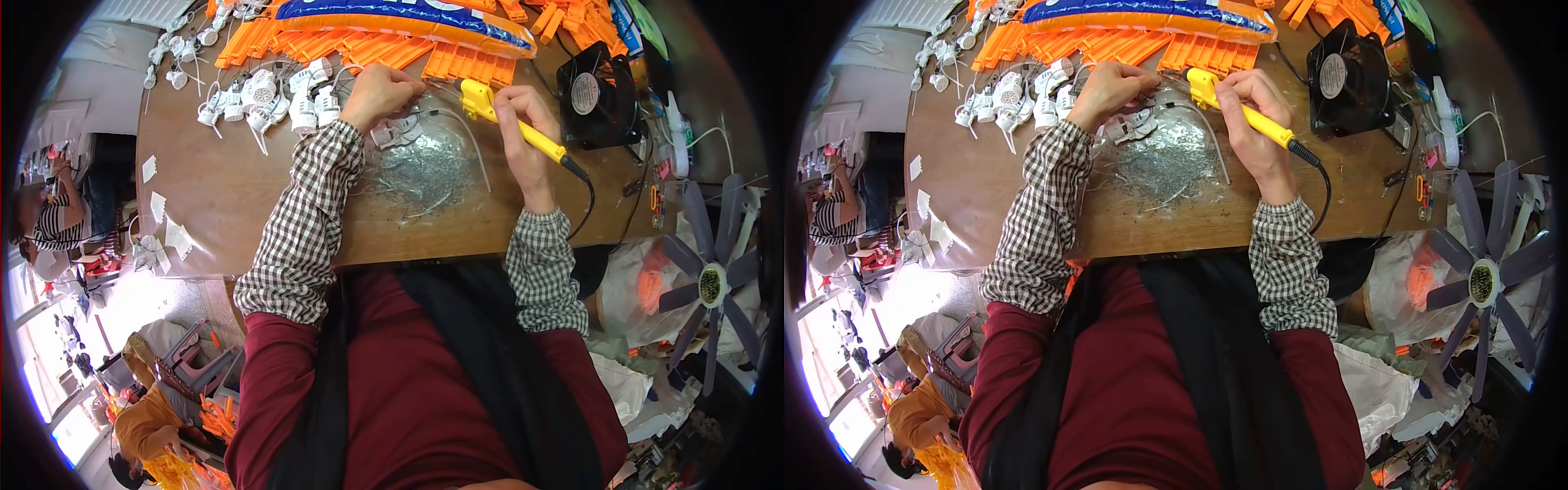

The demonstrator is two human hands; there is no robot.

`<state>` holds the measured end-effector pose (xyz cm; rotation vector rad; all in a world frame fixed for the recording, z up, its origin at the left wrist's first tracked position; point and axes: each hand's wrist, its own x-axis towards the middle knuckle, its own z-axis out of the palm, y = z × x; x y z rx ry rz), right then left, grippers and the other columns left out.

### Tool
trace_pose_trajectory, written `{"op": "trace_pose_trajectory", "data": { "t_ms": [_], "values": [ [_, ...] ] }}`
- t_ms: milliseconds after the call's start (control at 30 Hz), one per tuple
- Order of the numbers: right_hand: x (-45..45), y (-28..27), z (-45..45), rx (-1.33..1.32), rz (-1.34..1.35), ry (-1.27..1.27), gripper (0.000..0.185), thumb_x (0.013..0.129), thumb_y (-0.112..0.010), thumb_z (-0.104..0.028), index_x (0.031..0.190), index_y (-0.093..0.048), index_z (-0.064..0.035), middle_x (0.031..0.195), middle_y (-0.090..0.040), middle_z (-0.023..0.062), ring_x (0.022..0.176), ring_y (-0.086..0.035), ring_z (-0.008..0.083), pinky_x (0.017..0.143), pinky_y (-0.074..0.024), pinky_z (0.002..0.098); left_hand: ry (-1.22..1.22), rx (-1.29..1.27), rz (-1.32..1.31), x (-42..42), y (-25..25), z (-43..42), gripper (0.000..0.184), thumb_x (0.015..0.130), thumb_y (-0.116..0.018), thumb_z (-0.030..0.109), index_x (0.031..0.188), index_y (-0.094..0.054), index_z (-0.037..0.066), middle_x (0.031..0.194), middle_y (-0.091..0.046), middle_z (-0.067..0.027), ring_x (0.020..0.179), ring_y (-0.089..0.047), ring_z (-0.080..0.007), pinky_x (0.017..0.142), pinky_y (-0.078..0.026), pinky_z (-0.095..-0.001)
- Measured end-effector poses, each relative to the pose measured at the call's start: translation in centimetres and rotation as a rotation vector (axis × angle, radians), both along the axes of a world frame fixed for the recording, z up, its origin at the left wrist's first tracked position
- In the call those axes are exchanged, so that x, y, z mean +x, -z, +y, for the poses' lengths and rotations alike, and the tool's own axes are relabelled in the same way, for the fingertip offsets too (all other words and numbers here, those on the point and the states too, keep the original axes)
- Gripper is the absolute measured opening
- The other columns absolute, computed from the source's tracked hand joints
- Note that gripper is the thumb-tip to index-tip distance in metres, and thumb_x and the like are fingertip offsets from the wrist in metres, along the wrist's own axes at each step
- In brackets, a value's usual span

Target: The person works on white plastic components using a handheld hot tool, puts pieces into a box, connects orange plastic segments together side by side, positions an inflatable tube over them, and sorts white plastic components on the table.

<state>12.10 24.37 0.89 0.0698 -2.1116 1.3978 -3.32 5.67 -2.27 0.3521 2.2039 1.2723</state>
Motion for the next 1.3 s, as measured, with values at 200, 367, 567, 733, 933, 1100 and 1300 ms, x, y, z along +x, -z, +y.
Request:
{"op": "trace_pose_trajectory", "data": {
  "t_ms": [200,367,567,733,933,1100,1300],
  "values": [
    [0.1,-0.3,0.1,0.057,0.013,-0.03,0.015,0.095,-0.063,-0.005,0.082,-0.059,0.0015,0.095,-0.064,0.0074,0.08,-0.056,0.0113,0.071,-0.0454,0.0248,-0.003,-0.011,0.005,0.1,-0.2,0.0,0.023,0.092,-0.07,0.02,0.101,-0.076,-0.001,0.084,-0.073,-0.0058,0.069,-0.066,-0.0088,0.059,-0.054,-0.0215],
    [0.4,-0.2,-0.2,-0.088,0.018,0.016,0.012,0.099,-0.058,-0.008,0.1,-0.063,0.0027,0.103,-0.064,0.0085,0.085,-0.062,0.0141,0.074,-0.0514,0.0265,-0.004,-0.009,-0.022,0.0,-0.2,0.0,0.023,0.092,-0.07,0.02,0.101,-0.076,-0.001,0.083,-0.073,-0.0059,0.069,-0.066,-0.0091,0.059,-0.053,-0.0215],
    [0.7,0.0,0.1,-0.381,0.056,0.122,0.037,0.105,-0.051,-0.022,0.128,-0.054,0.0067,0.11,-0.06,0.0151,0.089,-0.066,0.022,0.078,-0.057,0.0329,-0.003,0.02,-0.034,0.2,-0.4,0.1,0.024,0.091,-0.071,0.019,0.099,-0.076,-0.003,0.081,-0.072,-0.0058,0.068,-0.065,-0.0087,0.058,-0.052,-0.0208],
    [0.8,0.6,0.2,-0.393,0.069,0.147,0.038,0.106,-0.05,-0.022,0.131,-0.052,0.006,0.111,-0.06,0.0148,0.088,-0.066,0.0224,0.079,-0.0565,0.0343,0.002,0.016,-0.035,0.1,-0.4,0.1,0.024,0.091,-0.072,0.02,0.098,-0.076,-0.003,0.078,-0.07,-0.0045,0.064,-0.062,-0.0076,0.055,-0.05,-0.0201],
    [0.7,0.7,0.2,-0.415,0.08,0.143,0.038,0.106,-0.048,-0.022,0.133,-0.051,0.005,0.109,-0.062,0.0146,0.088,-0.066,0.023,0.078,-0.0549,0.035,-0.011,0.023,-0.02,0.1,-0.1,0.2,0.025,0.091,-0.072,0.02,0.099,-0.076,-0.003,0.076,-0.069,-0.0034,0.063,-0.06,-0.0056,0.053,-0.048,-0.0191],
    [0.8,0.3,0.1,-0.431,0.094,0.162,0.037,0.106,-0.048,-0.021,0.133,-0.05,0.0041,0.109,-0.062,0.0146,0.089,-0.066,0.0233,0.078,-0.054,0.0353,0.003,-0.069,0.251,2.4,-0.9,0.4,0.031,0.089,-0.074,0.026,0.1,-0.075,-0.004,0.08,-0.071,-0.0102,0.065,-0.065,-0.0178,0.059,-0.052,-0.0289],
    [0.3,0.2,0.7,-0.544,0.165,0.152,0.037,0.106,-0.048,-0.022,0.133,-0.05,0.0032,0.108,-0.062,0.015,0.088,-0.067,0.0236,0.078,-0.0553,0.0347,0.016,-0.369,0.939,6.7,-0.5,-0.5,0.032,0.087,-0.073,0.028,0.11,-0.071,0.006,0.103,-0.065,-0.0151,0.104,-0.058,-0.0308,0.084,-0.047,-0.041]
  ]
}}
